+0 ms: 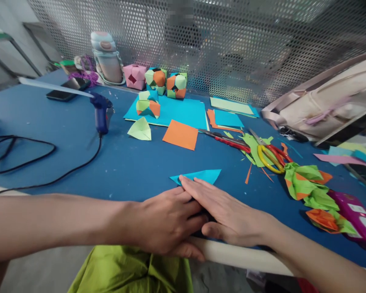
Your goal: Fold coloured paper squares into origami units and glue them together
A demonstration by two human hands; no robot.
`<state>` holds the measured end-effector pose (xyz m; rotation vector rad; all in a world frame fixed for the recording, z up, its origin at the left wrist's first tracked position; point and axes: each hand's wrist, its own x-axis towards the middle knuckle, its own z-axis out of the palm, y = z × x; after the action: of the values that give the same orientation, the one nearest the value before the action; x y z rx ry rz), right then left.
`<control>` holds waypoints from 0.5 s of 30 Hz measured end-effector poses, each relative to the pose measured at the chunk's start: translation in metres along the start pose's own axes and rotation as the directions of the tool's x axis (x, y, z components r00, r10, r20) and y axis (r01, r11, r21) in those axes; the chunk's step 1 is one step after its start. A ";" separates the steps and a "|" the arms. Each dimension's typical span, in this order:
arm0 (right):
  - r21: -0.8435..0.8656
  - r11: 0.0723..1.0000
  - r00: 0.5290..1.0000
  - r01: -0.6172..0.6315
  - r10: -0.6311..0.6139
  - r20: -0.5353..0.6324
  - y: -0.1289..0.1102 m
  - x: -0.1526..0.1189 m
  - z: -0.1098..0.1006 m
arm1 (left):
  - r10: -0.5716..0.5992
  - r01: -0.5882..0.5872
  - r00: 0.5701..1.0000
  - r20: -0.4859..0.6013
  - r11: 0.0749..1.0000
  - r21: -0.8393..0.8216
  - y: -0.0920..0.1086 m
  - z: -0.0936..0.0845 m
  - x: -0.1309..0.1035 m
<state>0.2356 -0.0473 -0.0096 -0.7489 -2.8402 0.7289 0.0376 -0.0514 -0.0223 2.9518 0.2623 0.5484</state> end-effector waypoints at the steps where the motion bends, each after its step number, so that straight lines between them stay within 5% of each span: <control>1: 0.013 1.000 0.999 -0.013 0.013 0.032 0.003 0.001 0.001 | -0.004 0.004 1.000 0.013 1.000 -0.002 0.000 0.000 0.000; 7: -0.043 0.997 0.993 -0.061 0.065 0.100 0.017 0.002 -0.003 | -0.035 0.034 0.998 0.059 0.999 0.022 0.001 -0.002 -0.001; 15: -0.212 0.970 0.991 -0.121 0.131 0.033 0.044 -0.001 -0.011 | -0.040 0.038 0.998 0.049 0.998 0.053 0.002 -0.003 -0.004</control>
<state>0.2581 -0.0095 -0.0215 -0.9616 -2.9663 0.4714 0.0328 -0.0535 -0.0206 2.9990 0.3332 0.4687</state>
